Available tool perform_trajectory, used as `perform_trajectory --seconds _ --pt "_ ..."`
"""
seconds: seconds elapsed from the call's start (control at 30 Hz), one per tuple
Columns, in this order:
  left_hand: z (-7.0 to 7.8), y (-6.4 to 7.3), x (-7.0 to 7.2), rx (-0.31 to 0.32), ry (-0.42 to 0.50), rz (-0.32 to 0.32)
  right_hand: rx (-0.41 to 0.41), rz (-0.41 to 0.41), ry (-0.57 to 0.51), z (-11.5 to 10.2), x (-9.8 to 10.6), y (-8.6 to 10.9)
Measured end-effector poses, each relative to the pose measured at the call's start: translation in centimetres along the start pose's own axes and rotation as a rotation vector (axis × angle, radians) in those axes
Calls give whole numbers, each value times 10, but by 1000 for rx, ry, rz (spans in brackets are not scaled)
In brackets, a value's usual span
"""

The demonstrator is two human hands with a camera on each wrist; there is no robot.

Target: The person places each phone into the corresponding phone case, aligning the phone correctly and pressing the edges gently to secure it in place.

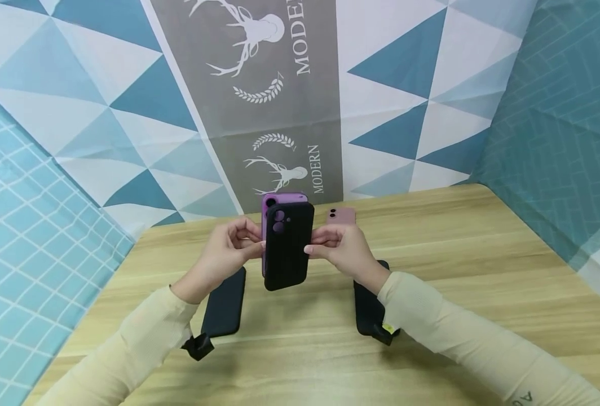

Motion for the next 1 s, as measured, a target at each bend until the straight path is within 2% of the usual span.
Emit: perform_trajectory --seconds 0.13,0.37,0.63,0.77,1.0 --pt "4 2 -4 -41 -3 -23 13 3 -65 -2 3 2" --pt "1 4 -12 -18 -30 -52 7 18 -104 0 8 4" --pt "-5 6 -17 27 95 -81 -58 -27 -132 0 6 15" --pt "-8 7 -17 36 154 -72 -88 -34 -135 0 4 18" --pt "-9 10 -18 50 128 -16 -152 15 -162 0 2 19"
Point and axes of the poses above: each hand's wrist, its own y-axis away from the middle knuckle, its own x-axis out of the back of the hand, z = x × y, the point moved 4 cm from there along -y, towards the middle knuckle, and after that the axes turned 2 degrees about x, right-handed, at the moved point
